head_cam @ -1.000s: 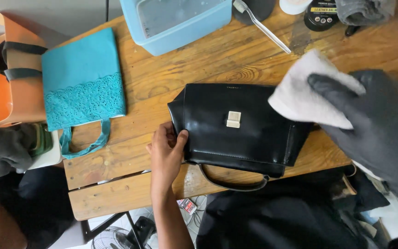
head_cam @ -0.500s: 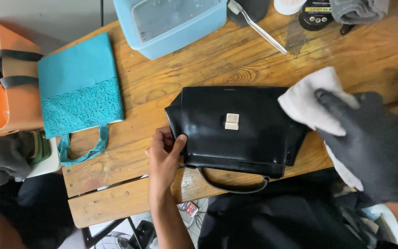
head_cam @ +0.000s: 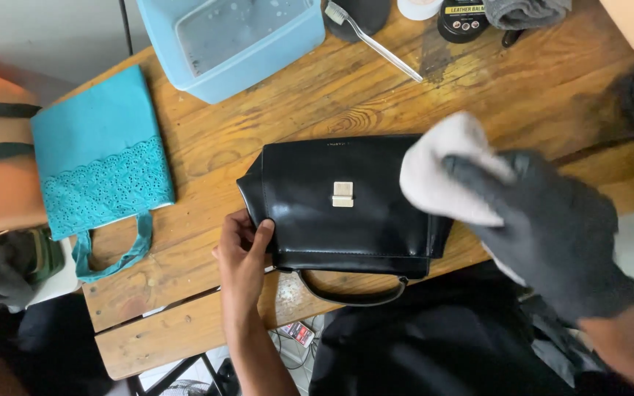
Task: Polishing and cleaning a black leather handbag using a small brush and a cloth at a workbench.
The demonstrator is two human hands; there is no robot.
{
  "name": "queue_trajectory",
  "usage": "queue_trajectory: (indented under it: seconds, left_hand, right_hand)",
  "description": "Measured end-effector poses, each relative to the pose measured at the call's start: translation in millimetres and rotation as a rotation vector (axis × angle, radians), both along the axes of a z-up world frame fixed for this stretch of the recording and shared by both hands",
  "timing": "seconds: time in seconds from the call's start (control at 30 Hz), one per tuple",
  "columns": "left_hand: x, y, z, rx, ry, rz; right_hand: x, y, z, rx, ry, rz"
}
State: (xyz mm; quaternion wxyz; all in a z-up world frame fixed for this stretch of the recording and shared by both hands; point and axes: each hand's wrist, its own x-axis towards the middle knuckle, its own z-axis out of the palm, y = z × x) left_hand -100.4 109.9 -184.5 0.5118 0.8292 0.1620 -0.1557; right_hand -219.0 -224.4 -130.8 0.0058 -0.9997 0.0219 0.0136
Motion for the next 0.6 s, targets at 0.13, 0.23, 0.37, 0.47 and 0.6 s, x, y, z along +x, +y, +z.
queue_trajectory:
  seconds: [0.13, 0.23, 0.37, 0.47, 0.6]
  left_hand:
    - [-3, 4, -5, 0.044, -0.122, -0.060]
    - [-5, 9, -19, 0.018, -0.139, -0.029]
    - [-7, -4, -4, -0.009, -0.190, 0.002]
    - [-23, -18, 10, 0.347, -0.460, -0.097]
    - [-56, -52, 35, 0.443, -0.817, -0.319]
  right_hand:
    - [12, 10, 9, 0.161, -0.238, 0.090]
    - [-27, -5, -19, 0.502, -0.201, 0.075]
    - [-116, -67, -146, 0.800, -0.232, -0.325]
    - [-96, -71, -130, 1.017, -0.238, -0.638]
    - [-25, -80, -12, 0.608, -0.218, -0.136]
